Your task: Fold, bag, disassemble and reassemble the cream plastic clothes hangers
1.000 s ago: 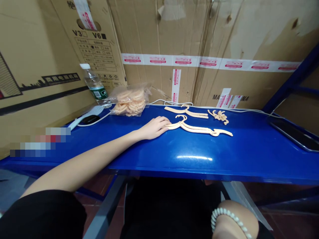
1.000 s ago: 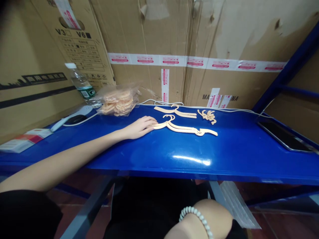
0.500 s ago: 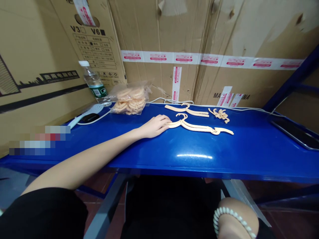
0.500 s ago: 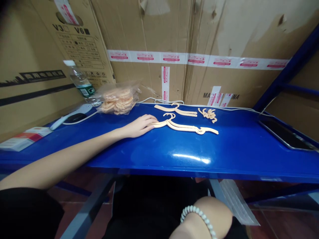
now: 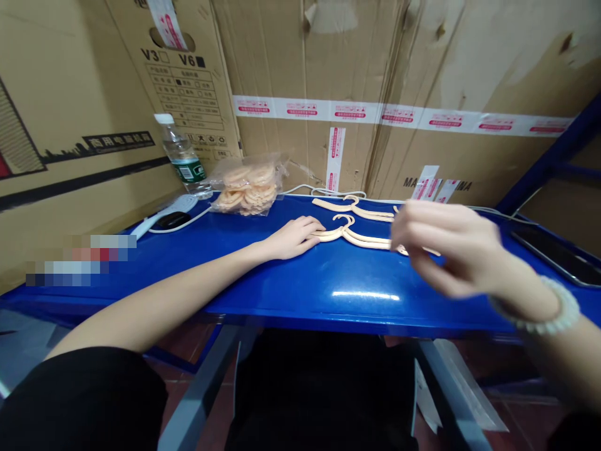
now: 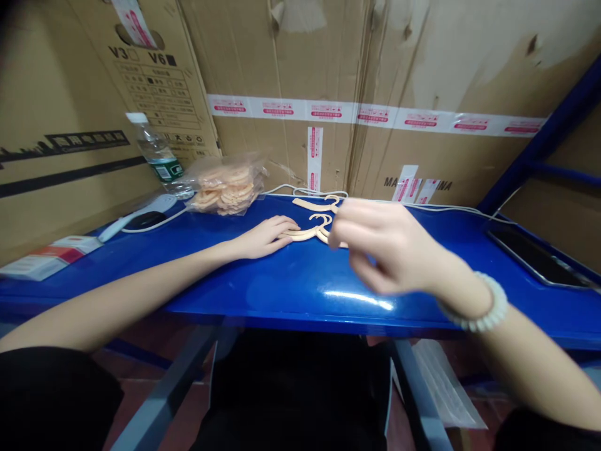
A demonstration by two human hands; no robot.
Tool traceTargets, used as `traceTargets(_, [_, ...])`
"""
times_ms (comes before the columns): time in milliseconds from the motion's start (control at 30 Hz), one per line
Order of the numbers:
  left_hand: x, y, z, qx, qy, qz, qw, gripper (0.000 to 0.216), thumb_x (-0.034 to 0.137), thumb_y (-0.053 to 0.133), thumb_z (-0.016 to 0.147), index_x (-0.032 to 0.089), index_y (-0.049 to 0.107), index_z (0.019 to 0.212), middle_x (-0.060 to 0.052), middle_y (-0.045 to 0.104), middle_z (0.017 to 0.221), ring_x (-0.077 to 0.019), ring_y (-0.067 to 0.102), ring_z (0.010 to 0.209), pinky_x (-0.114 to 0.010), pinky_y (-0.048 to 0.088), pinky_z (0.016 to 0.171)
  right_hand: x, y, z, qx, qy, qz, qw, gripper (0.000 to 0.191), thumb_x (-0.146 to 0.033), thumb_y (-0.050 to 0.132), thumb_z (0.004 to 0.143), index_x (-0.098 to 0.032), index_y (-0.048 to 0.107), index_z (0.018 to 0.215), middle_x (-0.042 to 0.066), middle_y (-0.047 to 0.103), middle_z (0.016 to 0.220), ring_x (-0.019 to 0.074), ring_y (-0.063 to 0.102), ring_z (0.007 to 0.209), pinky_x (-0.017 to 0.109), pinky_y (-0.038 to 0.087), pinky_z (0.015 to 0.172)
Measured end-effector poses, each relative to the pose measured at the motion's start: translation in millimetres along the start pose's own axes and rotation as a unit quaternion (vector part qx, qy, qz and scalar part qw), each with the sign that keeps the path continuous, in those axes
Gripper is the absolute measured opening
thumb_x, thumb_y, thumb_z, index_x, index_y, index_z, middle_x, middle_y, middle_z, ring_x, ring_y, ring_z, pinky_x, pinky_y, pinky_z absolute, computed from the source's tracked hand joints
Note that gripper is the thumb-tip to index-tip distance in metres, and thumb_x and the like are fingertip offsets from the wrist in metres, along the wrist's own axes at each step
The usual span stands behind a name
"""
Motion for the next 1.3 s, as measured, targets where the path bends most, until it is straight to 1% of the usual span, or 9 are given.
traceTargets(100, [-2, 1, -1, 0.009, 0.002, -0.003, 1.0, 0.038, 0.04, 0.041, 0.107, 0.018, 0.063, 0.129, -0.014, 0.065, 0.13, -0.029, 0.06, 0.121, -0.048, 0.048, 0.106, 58, 17, 8, -0.148, 0.103, 0.029, 0.983, 0.016, -0.026, 0.057, 0.092, -0.02, 0.07, 0.097, 0.005, 0.069, 0.081, 0.0192, 0.061, 0.067, 0.033, 0.045, 0.065])
traceTargets(133, [-3, 1, -1, 0.011, 0.005, -0.005, 1.0, 0.038, 0.04, 0.042, 0.106, 0.018, 0.063, 0.129, -0.014, 0.065, 0.13, -0.0289, 0.06, 0.12, -0.048, 0.048, 0.105, 77, 27, 6, -0.171, 0.142, 0.033, 0.975, 0.018, -0.03, 0.059, 0.09, -0.019, 0.071, 0.097, 0.005, 0.068, 0.077, 0.0189, 0.059, 0.063, 0.032, 0.043, 0.062])
traceTargets(267, [-5, 1, -2, 0.013, 0.006, -0.006, 1.0, 0.035, 0.04, 0.045, 0.105, 0.019, 0.064, 0.125, -0.013, 0.065, 0.129, -0.0284, 0.061, 0.117, -0.046, 0.049, 0.102, 122, 63, -14, -0.143, 0.223, 0.086, 0.96, 0.034, -0.05, 0.066, 0.086, -0.017, 0.07, 0.093, 0.007, 0.07, 0.079, 0.0206, 0.061, 0.067, 0.032, 0.042, 0.062])
traceTargets(400, [-5, -2, -2, 0.026, -0.003, -0.008, 1.0, 0.034, 0.041, 0.046, 0.104, 0.02, 0.067, 0.121, -0.012, 0.067, 0.125, -0.0281, 0.061, 0.116, -0.047, 0.048, 0.103, 122, 74, -29, -0.165, 0.235, 0.132, 0.949, 0.043, -0.059, 0.068, 0.084, -0.017, 0.069, 0.095, 0.005, 0.068, 0.074, 0.02, 0.062, 0.065, 0.031, 0.043, 0.061])
traceTargets(533, [-6, -4, -2, 0.026, -0.009, -0.013, 1.0, 0.033, 0.041, 0.048, 0.103, 0.02, 0.069, 0.117, -0.011, 0.068, 0.121, -0.0282, 0.061, 0.112, -0.046, 0.047, 0.1, 121, 76, -30, -0.21, 0.238, 0.136, 0.938, 0.034, -0.051, 0.066, 0.082, -0.018, 0.067, 0.091, 0.004, 0.068, 0.07, 0.0195, 0.062, 0.062, 0.031, 0.043, 0.059])
traceTargets(933, [-11, -3, -2, 0.02, -0.022, -0.015, 0.999, 0.034, 0.042, 0.046, 0.102, 0.021, 0.068, 0.118, -0.01, 0.07, 0.122, -0.0282, 0.062, 0.114, -0.046, 0.047, 0.101, 130, 79, -34, -0.226, 0.271, 0.188, 0.916, 0.045, -0.057, 0.068, 0.08, -0.015, 0.073, 0.094, 0.007, 0.071, 0.074, 0.0208, 0.065, 0.065, 0.031, 0.047, 0.06])
traceTargets(1033, [-14, -4, -1, 0.041, -0.037, -0.057, 0.997, 0.036, 0.043, 0.048, 0.099, 0.02, 0.069, 0.116, -0.011, 0.071, 0.12, -0.0283, 0.064, 0.114, -0.045, 0.048, 0.102, 141, 64, -39, -0.19, 0.288, 0.207, 0.916, 0.05, -0.063, 0.068, 0.083, -0.015, 0.075, 0.096, 0.009, 0.075, 0.085, 0.0231, 0.068, 0.075, 0.033, 0.051, 0.067])
traceTargets(1133, [-23, -6, -1, 0.069, -0.095, -0.121, 0.986, 0.036, 0.044, 0.052, 0.095, 0.02, 0.071, 0.113, -0.01, 0.073, 0.118, -0.0269, 0.067, 0.109, -0.043, 0.052, 0.101, 166, 42, -55, -0.106, 0.347, 0.21, 0.908, 0.055, -0.069, 0.068, 0.083, -0.016, 0.075, 0.096, 0.01, 0.074, 0.086, 0.0245, 0.068, 0.078, 0.035, 0.053, 0.069])
traceTargets(1300, [-40, -6, -2, 0.127, -0.209, -0.26, 0.934, 0.035, 0.043, 0.059, 0.087, 0.018, 0.073, 0.106, -0.01, 0.077, 0.111, -0.0262, 0.07, 0.107, -0.043, 0.053, 0.1, 212, 21, -92, -0.006, 0.449, 0.16, 0.879, 0.047, -0.064, 0.071, 0.083, -0.017, 0.073, 0.089, 0.01, 0.072, 0.081, 0.0245, 0.067, 0.074, 0.037, 0.056, 0.068])
Point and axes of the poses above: each hand's wrist, its own z-axis towards the middle knuckle, its own y-axis out of the palm, x = y × z, the point moved 3 cm from there along z, towards the middle knuckle
